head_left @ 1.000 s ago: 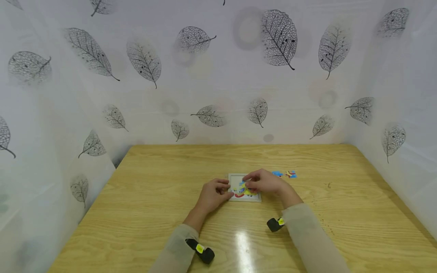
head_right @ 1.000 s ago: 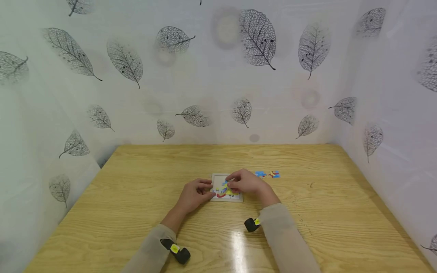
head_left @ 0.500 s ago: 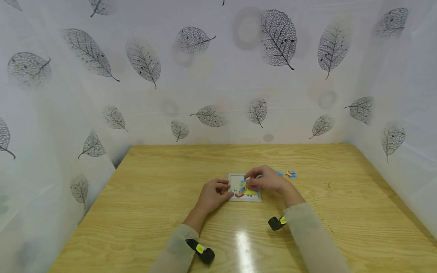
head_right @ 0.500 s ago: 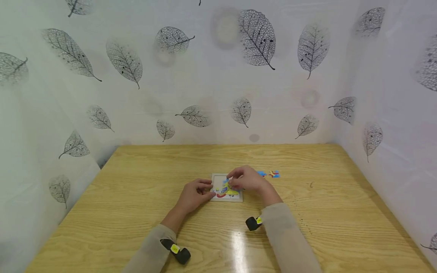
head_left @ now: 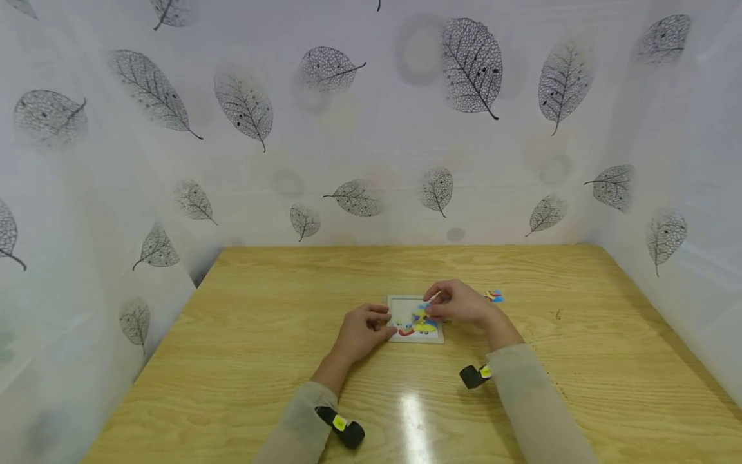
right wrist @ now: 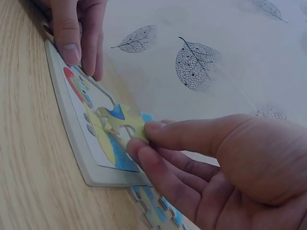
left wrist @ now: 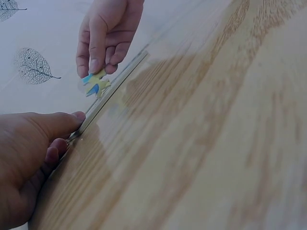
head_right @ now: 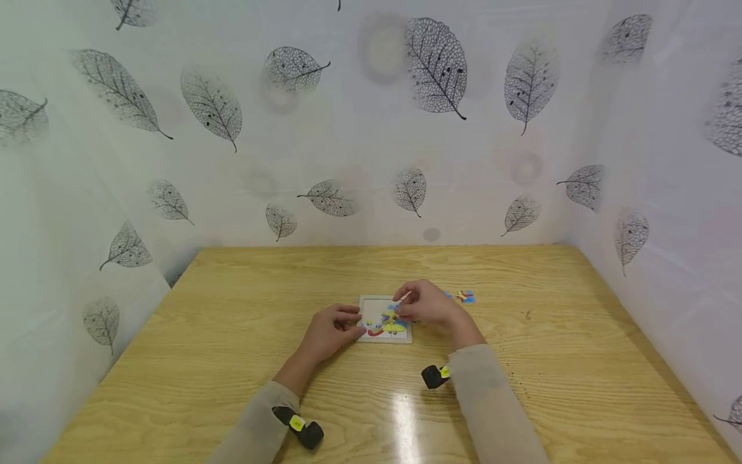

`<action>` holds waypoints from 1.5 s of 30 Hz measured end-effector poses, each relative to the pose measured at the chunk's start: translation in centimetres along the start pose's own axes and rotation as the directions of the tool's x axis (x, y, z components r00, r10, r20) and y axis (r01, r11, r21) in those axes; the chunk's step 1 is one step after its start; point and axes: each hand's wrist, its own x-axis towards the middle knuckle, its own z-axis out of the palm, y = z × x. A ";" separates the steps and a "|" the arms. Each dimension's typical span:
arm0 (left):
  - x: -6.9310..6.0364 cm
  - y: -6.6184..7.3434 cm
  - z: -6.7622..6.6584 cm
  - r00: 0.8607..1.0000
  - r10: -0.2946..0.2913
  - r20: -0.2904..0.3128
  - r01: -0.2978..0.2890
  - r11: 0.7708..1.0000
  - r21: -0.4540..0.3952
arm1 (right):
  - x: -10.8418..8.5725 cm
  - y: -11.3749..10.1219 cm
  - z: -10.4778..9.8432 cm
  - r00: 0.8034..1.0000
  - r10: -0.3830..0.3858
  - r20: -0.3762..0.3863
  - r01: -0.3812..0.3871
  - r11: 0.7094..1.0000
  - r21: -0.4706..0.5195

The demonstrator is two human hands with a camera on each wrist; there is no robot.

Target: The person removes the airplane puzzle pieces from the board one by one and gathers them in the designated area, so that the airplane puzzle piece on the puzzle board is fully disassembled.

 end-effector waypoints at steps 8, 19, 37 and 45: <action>-0.2 0.3 -0.1 1.000 -0.021 0.010 0.021 1.000 -0.002 | -0.3 1.0 -0.7 0.999 0.037 0.020 -0.038 0.997 0.072; -0.2 0.1 0.0 1.000 -0.020 0.006 0.020 1.000 -0.014 | -1.0 2.5 -2.6 0.998 0.046 0.039 -0.053 0.978 0.201; -0.1 -0.1 0.0 1.000 0.021 -0.016 -0.021 1.000 -0.003 | -3.0 4.5 -5.1 0.997 0.076 -0.018 -0.070 0.974 0.213; -0.1 -0.1 0.0 1.000 0.025 -0.014 -0.025 1.000 -0.002 | -3.9 5.2 -6.3 0.994 0.091 -0.061 -0.075 0.969 0.235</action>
